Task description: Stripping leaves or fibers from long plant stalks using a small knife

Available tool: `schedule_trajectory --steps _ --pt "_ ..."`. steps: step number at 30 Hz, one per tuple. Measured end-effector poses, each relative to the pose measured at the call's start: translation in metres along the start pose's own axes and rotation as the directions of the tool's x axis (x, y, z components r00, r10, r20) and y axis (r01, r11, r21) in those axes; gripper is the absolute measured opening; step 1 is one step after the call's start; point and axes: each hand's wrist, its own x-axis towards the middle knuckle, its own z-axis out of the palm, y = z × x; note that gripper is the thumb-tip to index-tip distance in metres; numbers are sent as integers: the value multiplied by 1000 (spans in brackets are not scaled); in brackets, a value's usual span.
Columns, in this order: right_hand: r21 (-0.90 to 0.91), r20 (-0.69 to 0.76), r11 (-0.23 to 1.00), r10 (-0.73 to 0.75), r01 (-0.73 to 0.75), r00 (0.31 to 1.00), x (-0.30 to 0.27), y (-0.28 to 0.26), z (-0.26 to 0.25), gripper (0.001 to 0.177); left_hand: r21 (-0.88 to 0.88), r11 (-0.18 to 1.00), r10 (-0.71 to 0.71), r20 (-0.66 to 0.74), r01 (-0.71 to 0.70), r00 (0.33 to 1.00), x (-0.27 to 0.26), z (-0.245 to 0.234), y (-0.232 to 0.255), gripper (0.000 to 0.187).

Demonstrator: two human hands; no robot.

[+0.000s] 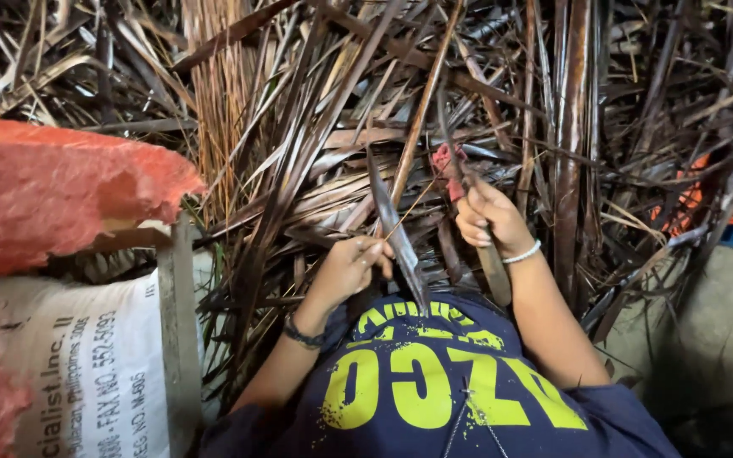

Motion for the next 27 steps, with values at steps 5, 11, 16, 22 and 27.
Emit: schedule_trajectory --steps 5,11,16,22,27 --pt "-72 -29 997 26 -28 999 3 0 9 42 8 1000 26 49 -26 998 15 15 13 21" --pt "-122 -33 991 44 -48 998 3 0 19 47 302 952 56 7 -56 998 14 23 26 20" --pt "-129 -34 990 51 -55 998 3 1 24 48 529 844 117 -16 -90 993 6 31 45 20" --pt "-51 -22 999 15 -16 1000 2 5 0 47 514 851 128 -10 -105 992 4 34 49 20" --pt "-12 -8 1000 -4 4 1000 5 6 -21 46 548 829 146 -25 -109 989 -15 28 60 19"
